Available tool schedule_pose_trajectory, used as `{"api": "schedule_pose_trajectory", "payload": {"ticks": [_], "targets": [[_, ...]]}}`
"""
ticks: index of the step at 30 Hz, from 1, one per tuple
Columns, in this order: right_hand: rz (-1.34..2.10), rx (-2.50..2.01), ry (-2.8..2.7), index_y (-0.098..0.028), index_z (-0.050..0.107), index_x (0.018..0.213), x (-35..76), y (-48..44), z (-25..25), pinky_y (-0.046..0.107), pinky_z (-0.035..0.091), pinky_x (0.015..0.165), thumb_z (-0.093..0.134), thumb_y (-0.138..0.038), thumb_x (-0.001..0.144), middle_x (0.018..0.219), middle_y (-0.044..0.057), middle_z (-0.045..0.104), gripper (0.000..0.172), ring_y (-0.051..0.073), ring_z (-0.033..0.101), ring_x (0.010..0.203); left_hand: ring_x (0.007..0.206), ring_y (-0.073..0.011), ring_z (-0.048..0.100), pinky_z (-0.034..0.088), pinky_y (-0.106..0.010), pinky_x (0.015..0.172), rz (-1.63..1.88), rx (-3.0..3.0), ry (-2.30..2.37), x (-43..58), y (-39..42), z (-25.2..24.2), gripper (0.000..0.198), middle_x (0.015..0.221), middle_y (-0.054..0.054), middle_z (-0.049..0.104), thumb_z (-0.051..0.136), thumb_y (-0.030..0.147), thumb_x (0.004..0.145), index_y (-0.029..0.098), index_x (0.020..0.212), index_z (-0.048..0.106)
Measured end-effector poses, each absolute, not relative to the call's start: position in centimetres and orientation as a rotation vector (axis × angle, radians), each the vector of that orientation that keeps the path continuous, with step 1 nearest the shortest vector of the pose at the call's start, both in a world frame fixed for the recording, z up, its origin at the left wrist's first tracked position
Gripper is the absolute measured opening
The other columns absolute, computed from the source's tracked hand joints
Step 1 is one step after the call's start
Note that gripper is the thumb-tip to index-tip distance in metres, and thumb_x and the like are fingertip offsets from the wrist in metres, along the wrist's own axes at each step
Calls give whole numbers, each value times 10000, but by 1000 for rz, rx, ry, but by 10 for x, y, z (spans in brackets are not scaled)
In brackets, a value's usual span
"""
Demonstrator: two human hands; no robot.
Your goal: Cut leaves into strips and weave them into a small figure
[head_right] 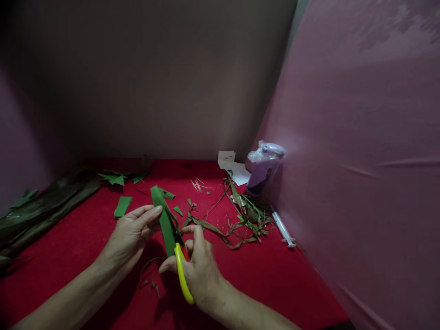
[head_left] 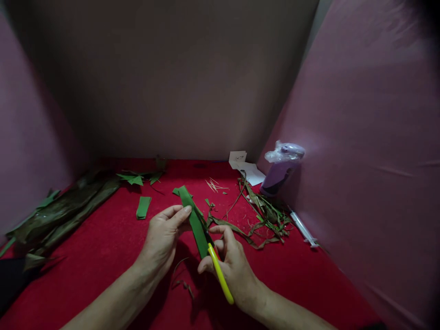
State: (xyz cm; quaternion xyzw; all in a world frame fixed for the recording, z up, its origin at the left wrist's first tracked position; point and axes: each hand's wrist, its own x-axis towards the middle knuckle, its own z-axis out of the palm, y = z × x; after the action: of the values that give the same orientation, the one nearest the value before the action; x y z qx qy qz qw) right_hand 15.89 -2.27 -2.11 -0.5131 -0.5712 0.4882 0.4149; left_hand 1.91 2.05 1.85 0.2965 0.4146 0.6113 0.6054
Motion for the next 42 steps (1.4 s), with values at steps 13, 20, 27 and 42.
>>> {"api": "schedule_pose_trajectory", "payload": {"ticks": [13, 20, 27, 42], "targets": [[1256, -1219, -1488, -213, 336, 1130, 164, -23, -23, 202, 362, 501, 724, -255, 650, 624, -85, 517, 619, 85, 451, 510, 534, -103, 605, 510, -202, 560, 1403, 692, 939, 19, 20, 18, 112, 588, 2, 671, 748, 183, 604, 135, 620, 648], [1094, -1340, -1525, -222, 371, 1152, 165, -22, -22, 222, 393, 544, 756, -209, 578, 675, -69, 479, 691, 106, 453, 573, 549, -115, 609, 505, -218, 574, 1389, 736, 956, 19, 20, 16, 124, 597, -1, 664, 749, 209, 610, 137, 635, 651], [999, -1351, -1546, -232, 377, 1169, 164, -22, -26, 221, 363, 537, 718, -133, 579, 647, -73, 485, 689, 112, 437, 568, 597, -128, 616, 498, -230, 609, 1336, 776, 953, 21, 18, 15, 115, 646, -23, 675, 721, 236, 655, 134, 673, 670], [980, -1357, -1565, -183, 388, 1187, 165, -20, -27, 208, 269, 481, 646, -119, 659, 496, -102, 475, 592, 101, 342, 489, 567, -112, 606, 500, -215, 595, 1326, 756, 897, 21, 16, 18, 77, 617, -14, 672, 723, 199, 652, 145, 646, 669]]}}
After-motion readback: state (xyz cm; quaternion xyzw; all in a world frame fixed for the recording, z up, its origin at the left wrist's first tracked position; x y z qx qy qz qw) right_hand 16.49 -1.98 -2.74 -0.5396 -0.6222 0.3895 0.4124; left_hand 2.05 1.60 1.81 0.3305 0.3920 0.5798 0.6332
